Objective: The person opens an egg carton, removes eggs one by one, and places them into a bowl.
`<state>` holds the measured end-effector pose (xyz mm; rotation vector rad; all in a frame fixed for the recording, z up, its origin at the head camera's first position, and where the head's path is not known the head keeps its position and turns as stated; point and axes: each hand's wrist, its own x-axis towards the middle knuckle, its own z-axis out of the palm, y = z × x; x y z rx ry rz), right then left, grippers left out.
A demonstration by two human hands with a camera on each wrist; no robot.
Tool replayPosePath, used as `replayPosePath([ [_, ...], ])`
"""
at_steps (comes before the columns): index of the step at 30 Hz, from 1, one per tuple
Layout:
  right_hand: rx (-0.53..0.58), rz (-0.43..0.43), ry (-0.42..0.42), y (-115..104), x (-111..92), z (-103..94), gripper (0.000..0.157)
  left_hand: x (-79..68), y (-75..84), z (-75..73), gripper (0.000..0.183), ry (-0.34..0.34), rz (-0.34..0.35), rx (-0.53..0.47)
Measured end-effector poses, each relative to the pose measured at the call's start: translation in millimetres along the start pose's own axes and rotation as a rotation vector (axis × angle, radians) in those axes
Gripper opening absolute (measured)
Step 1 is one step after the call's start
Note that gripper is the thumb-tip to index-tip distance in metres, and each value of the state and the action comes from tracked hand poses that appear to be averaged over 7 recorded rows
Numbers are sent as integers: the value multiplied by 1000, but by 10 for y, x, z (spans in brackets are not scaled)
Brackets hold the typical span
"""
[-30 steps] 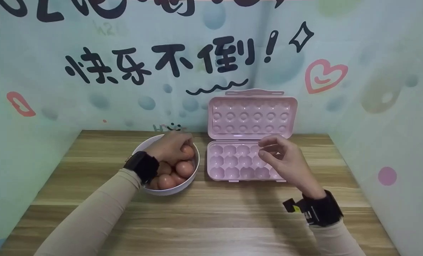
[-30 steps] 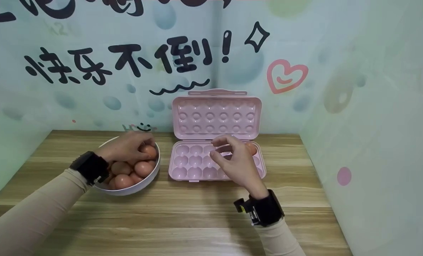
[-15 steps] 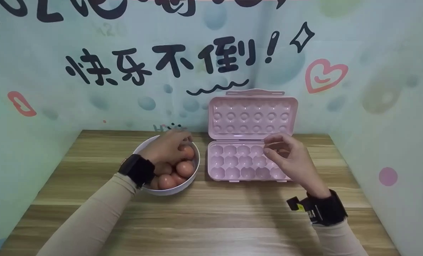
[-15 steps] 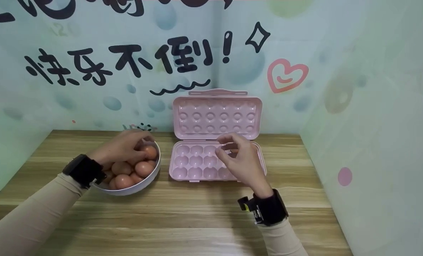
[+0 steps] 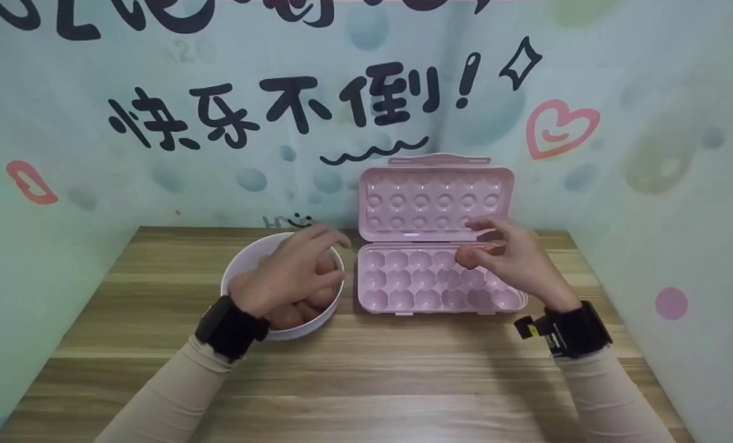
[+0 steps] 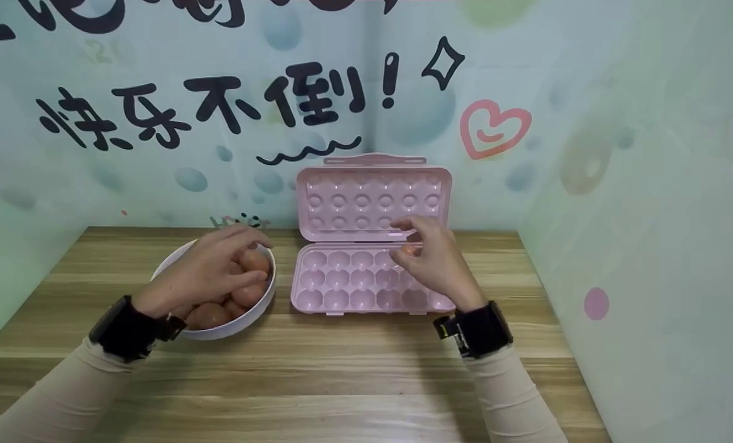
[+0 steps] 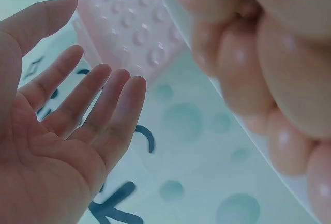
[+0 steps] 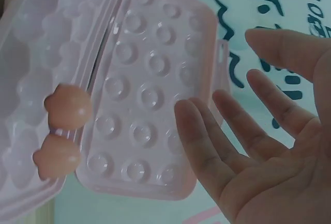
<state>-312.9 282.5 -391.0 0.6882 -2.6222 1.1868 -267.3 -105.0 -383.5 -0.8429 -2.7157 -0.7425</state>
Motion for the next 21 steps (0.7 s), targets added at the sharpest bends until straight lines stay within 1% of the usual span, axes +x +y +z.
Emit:
replayPosePath([
  [4,-95,-57,-78,112,123,-8,52,-61,142,90,39,29,66,15],
  [7,-179,-91,-150,194,195,-11,52,-98,232,169,41,54,109,1],
  [9,-244,-109,-188,244,232,-8,53,-110,275,228,43,70,143,-5],
  [11,-298,-135,-212,286,262,4,53,-112,303,290,43,79,159,-21],
  [13,-343,-163,-219,315,295,31,48,-118,319,346,44,76,156,-27],
  [16,-380,-190,-227,357,343,78,41,-126,323,427,43,66,146,-40],
  [18,-406,-196,-236,383,366,110,41,-127,320,489,43,66,133,-45],
  [21,-432,-184,-257,416,396,152,44,-128,313,588,41,77,124,-61],
])
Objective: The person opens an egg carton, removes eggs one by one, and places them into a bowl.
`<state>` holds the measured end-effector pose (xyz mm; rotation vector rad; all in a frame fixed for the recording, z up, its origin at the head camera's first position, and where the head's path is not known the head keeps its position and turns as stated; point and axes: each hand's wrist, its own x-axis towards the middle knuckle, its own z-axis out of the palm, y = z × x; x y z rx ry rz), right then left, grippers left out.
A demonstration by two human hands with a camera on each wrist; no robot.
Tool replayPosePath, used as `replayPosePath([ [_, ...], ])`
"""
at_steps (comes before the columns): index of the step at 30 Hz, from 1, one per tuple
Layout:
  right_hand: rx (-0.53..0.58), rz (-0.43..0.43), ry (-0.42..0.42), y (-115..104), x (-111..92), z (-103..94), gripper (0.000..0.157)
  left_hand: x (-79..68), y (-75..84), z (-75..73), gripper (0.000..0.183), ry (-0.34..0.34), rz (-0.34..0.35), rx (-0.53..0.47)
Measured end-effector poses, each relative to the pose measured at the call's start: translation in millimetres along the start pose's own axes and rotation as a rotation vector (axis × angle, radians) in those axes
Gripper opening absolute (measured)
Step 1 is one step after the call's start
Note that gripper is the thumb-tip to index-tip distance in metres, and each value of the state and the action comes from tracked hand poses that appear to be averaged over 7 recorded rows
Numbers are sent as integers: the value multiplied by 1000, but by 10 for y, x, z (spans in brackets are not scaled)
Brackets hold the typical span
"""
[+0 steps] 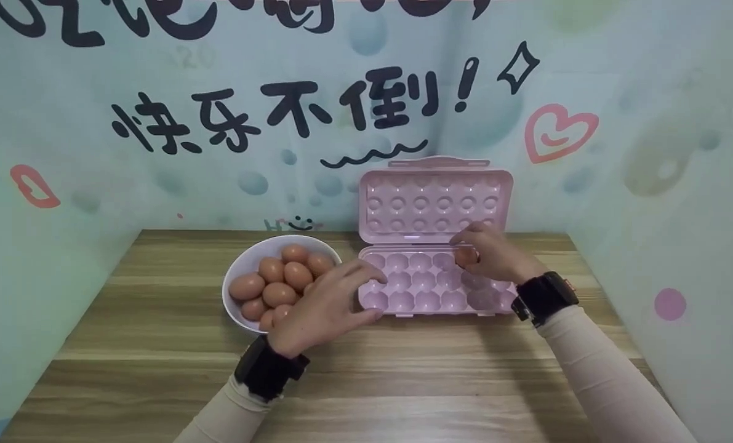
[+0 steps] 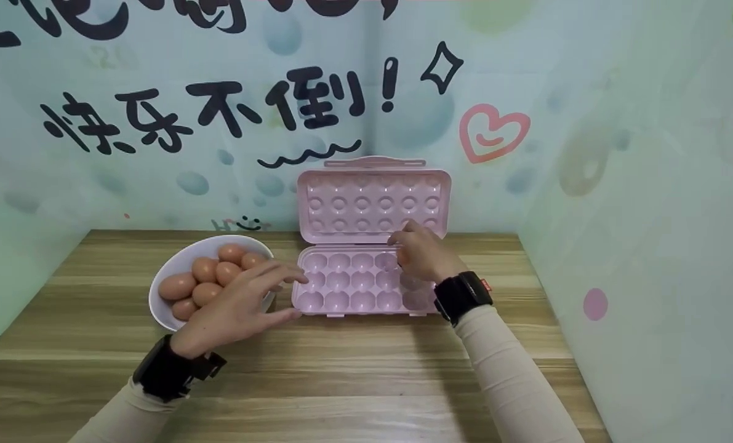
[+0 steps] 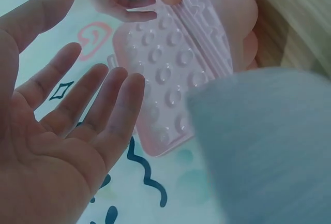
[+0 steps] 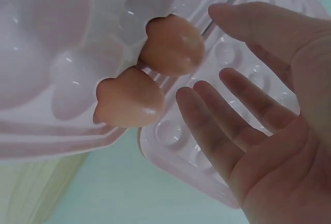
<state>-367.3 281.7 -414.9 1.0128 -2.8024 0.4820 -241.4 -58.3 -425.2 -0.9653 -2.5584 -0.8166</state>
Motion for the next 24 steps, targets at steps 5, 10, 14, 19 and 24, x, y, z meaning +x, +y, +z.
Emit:
replayPosePath([
  [5,1,31,-34,-18,70,59,42,-39,-28,126,44,0,-24,-45],
  [10,-37,65,-54,-11,85,108,35,-48,-54,213,44,-23,-19,-48],
  [14,-95,18,-35,14,106,155,28,-52,-71,255,43,-30,-12,-35],
  [19,-124,-53,14,60,129,215,24,-72,-78,281,42,-41,-16,-6],
  [24,-128,-73,39,87,136,245,29,-76,-77,290,42,-41,-16,12],
])
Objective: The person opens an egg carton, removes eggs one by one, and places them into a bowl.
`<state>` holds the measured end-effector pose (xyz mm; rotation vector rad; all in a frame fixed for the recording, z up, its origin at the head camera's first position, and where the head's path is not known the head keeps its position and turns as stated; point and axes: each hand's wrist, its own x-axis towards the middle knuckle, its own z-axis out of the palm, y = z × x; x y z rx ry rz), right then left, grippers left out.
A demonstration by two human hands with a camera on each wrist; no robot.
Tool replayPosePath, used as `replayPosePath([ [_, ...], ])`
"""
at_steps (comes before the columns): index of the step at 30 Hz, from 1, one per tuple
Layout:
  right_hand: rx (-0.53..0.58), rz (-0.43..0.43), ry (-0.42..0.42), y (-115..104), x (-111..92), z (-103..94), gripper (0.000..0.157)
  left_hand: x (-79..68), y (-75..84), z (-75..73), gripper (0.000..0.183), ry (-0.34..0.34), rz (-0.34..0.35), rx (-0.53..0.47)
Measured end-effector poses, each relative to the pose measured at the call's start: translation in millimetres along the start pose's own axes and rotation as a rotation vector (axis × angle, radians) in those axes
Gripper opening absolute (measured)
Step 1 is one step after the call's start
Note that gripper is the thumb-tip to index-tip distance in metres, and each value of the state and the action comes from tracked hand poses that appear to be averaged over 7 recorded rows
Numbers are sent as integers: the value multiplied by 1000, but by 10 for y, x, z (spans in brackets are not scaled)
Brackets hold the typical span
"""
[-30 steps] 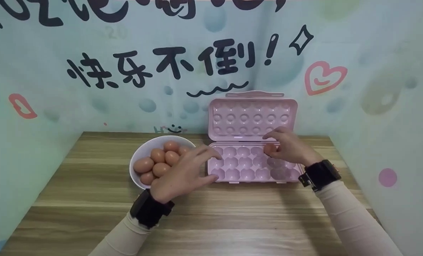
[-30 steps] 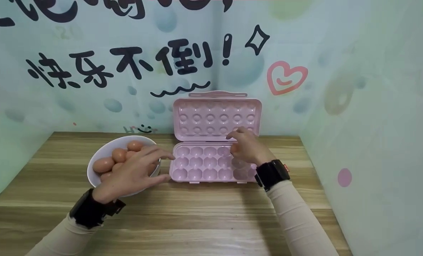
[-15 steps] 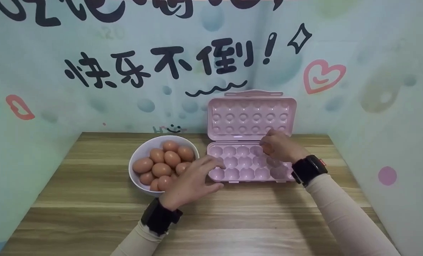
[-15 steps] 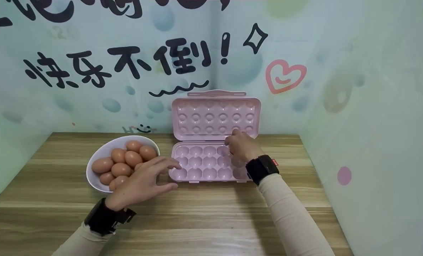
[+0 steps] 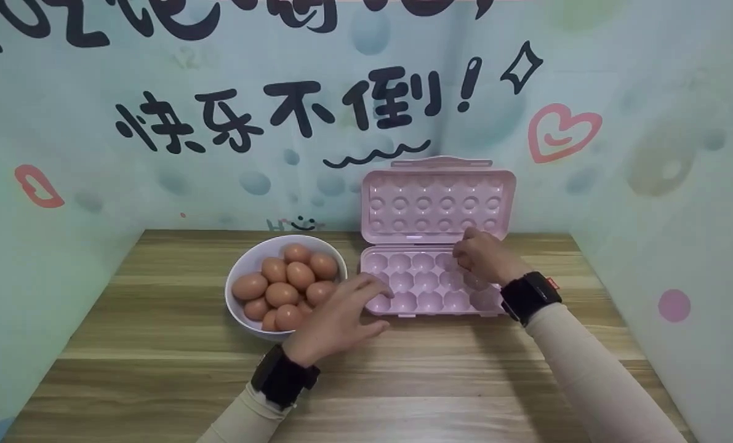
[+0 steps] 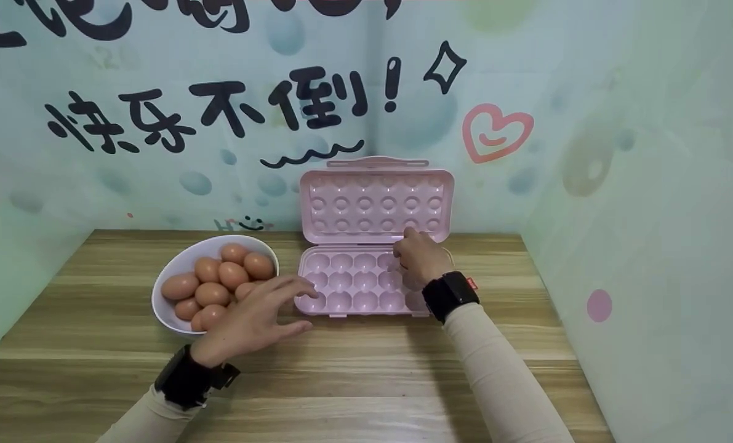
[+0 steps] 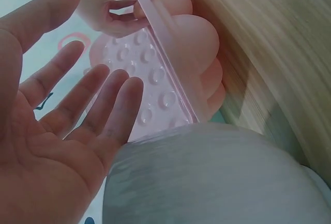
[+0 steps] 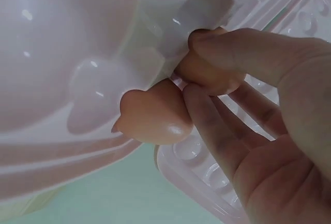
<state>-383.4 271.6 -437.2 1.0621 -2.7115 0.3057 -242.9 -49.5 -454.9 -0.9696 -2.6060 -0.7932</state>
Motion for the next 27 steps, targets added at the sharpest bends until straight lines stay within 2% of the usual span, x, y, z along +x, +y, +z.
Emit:
replayPosePath([
  [4,-7,31,-14,-7,3,-1,30,4,-3,7,42,-1,1,-6],
  [9,-19,34,-15,5,-8,-18,23,12,-8,8,40,2,4,-19],
  [13,25,55,-4,4,-46,-75,20,18,-9,-2,40,27,13,-18],
  [15,47,63,29,-13,-82,-121,21,23,-6,-11,40,38,9,-22],
  [20,111,36,181,-134,-180,-239,28,37,3,-38,41,63,-31,-46],
  [23,217,75,245,-290,-239,-292,29,47,-1,-42,39,99,-34,-47],
  [27,372,148,291,-556,-321,-316,33,58,-2,-46,38,150,-25,-41],
])
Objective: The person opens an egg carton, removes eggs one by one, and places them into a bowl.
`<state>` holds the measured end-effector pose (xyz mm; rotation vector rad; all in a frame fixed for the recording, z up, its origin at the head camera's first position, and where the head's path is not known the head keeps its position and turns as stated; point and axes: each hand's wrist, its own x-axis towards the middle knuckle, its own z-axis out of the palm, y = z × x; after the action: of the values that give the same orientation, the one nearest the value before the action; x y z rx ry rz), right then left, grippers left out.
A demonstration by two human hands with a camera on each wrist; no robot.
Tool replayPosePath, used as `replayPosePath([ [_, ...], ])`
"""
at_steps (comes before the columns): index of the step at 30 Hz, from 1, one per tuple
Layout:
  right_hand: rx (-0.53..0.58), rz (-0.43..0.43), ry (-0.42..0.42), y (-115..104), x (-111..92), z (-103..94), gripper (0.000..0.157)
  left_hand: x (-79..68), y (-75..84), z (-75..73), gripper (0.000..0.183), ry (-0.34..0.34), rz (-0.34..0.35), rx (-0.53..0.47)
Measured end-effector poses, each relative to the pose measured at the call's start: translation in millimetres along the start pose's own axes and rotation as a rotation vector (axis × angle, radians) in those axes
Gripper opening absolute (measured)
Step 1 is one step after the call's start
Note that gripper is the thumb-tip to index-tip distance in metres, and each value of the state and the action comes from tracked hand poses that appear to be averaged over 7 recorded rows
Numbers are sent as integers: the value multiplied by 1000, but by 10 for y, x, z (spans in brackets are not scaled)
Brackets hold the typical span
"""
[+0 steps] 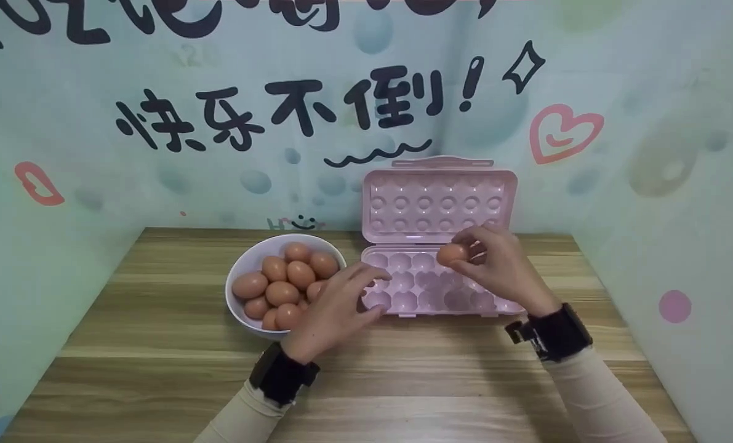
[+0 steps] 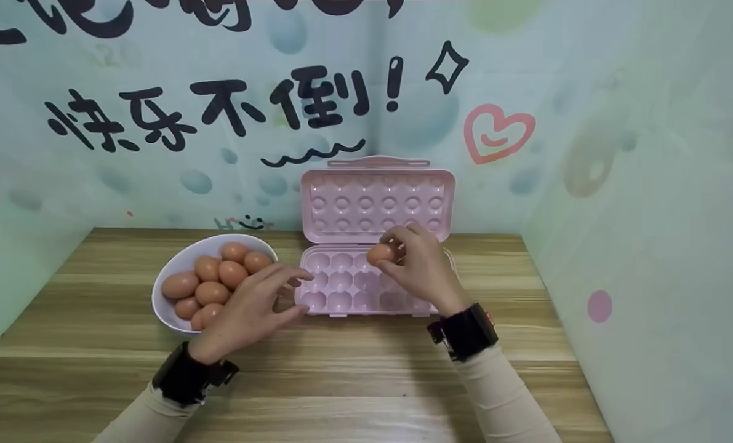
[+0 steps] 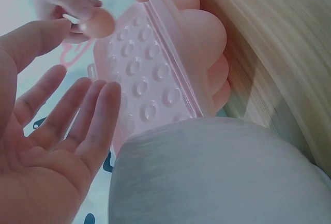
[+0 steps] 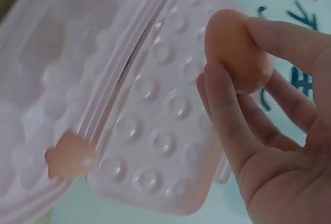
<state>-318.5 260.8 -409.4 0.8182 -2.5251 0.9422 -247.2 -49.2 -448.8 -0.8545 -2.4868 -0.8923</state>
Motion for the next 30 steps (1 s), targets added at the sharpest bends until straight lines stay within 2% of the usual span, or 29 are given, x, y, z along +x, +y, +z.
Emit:
replayPosePath([
  [5,156,72,27,-264,-148,108,34,13,18,-9,39,32,1,4],
  [10,279,105,0,-460,-244,222,33,19,46,-11,40,55,-1,-8],
  [14,330,140,-31,-560,-316,304,32,21,78,-11,43,70,20,-33],
  [22,373,118,-80,-632,-369,451,31,25,118,29,45,78,118,-92],
  [30,419,134,-136,-686,-416,506,32,8,142,94,41,84,167,-132],
])
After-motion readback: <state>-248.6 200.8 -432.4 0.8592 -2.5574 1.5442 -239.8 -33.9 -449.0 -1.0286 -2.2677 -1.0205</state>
